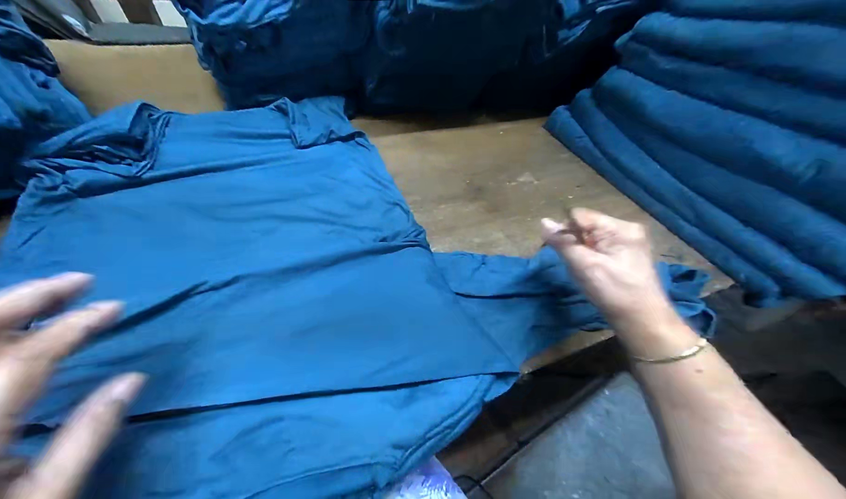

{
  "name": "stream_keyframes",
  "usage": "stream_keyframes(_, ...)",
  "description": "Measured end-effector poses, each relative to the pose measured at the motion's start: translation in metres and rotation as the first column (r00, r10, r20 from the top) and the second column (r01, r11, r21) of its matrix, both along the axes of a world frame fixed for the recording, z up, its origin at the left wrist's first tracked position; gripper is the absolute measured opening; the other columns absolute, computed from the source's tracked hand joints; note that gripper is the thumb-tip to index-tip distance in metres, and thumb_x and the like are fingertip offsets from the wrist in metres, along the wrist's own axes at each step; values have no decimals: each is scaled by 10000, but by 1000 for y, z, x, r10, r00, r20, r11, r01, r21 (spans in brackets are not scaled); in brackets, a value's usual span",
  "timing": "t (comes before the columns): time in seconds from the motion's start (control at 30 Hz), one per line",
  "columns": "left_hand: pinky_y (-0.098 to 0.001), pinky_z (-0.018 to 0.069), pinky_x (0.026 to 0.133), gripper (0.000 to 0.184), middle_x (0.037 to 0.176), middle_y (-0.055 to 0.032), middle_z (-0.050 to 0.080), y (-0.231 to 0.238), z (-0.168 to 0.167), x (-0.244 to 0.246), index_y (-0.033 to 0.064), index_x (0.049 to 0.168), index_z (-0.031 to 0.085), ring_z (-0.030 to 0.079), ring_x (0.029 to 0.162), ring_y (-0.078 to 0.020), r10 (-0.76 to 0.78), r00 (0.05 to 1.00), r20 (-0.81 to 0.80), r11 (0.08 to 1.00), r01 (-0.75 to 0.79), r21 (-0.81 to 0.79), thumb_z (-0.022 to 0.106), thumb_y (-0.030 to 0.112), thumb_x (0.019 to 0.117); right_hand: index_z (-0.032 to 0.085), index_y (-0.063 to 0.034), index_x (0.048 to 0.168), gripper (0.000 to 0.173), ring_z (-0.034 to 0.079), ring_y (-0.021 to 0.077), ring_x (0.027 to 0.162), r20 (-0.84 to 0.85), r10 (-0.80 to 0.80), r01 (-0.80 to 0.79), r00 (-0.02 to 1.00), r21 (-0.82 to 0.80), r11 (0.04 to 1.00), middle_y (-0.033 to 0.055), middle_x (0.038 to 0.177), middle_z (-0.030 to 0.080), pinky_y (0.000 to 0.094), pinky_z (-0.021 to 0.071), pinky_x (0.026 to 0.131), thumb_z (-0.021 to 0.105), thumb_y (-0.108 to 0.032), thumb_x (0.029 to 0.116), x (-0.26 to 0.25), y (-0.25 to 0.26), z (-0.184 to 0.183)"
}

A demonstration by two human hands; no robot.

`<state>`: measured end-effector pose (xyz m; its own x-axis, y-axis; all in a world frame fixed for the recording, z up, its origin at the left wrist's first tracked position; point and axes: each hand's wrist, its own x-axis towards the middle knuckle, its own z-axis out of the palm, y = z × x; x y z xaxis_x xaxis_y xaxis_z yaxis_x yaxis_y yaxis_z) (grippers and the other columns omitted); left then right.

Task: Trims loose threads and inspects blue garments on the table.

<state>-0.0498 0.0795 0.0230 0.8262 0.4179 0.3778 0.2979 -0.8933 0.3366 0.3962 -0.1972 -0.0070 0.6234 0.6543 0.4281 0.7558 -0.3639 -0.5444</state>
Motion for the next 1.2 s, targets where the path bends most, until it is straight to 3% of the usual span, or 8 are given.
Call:
stream_keyframes(0.17,-589,319,1187,866,1671,-140,273,-65,-36,68,172,1530,480,276,1529,-348,-310,943,-126,950,312,1,655,696,863,697,-163,1252,416,530,239,632,-65,-62,47,996,-213,976,100,838,646,517,442,567,601,-11,877,69,-63,0)
stream_keyframes(0.27,-726,226,1167,1111,1713,-140,147,-103,-62,106,255,1617,338,120,1568,-406,-410,890,-201,908,419,1,654,839,726,753,-115,1206,397,700,356,874,-6,20,-21,1000,-407,913,162,1003,747,664,526,772,649,97,888,67,-56,-10)
stream_keyframes(0.5,-808,203,1119,732,1702,-170,175,-129,-108,130,310,1629,294,106,1564,-439,-436,848,-303,885,465,28,607,436,979,582,64,1184,267,638,632,828,562,-253,344,787,-61,937,392,964,646,776,439,658,429,-93,1031,86,-71,42)
stream_keyframes(0.6,-803,218,1117,678,1690,-167,221,-129,-107,127,342,1607,338,163,1555,-435,-459,845,-273,881,474,-13,591,278,981,565,82,1169,326,682,390,828,345,-417,391,841,144,909,277,1004,656,579,540,745,465,-212,1070,107,-78,36)
stream_keyframes(0.73,-797,182,1134,766,1710,-149,160,-134,-100,123,308,1619,318,132,1566,-413,-468,832,-298,881,466,-82,656,406,938,596,-85,1069,127,482,1,498,-403,-353,466,844,227,855,-55,733,598,195,425,451,600,-196,1007,105,-78,-2)
stream_keyframes(0.87,-793,213,1129,709,1702,-93,228,-146,-104,112,275,1612,340,184,1555,-415,-457,838,-299,884,465,-45,625,357,968,607,-217,856,188,425,-12,459,-541,-350,522,765,201,829,-116,633,545,174,339,421,665,-339,986,98,-81,-12)
stream_keyframes(1.03,-764,232,1145,610,1677,-56,307,-147,-111,109,260,1583,402,243,1547,-374,-451,859,-243,889,456,-38,571,241,997,615,-205,1431,571,597,291,742,-333,-336,283,881,-199,938,200,1096,684,525,502,651,659,39,917,119,-71,-4)
stream_keyframes(1.2,-747,240,1161,599,1666,-51,332,-149,-115,104,247,1565,437,267,1542,-361,-445,873,-200,894,446,-43,599,277,989,708,-22,888,66,598,355,650,-52,-274,231,960,-402,886,191,729,634,601,468,604,666,11,928,117,-47,0)
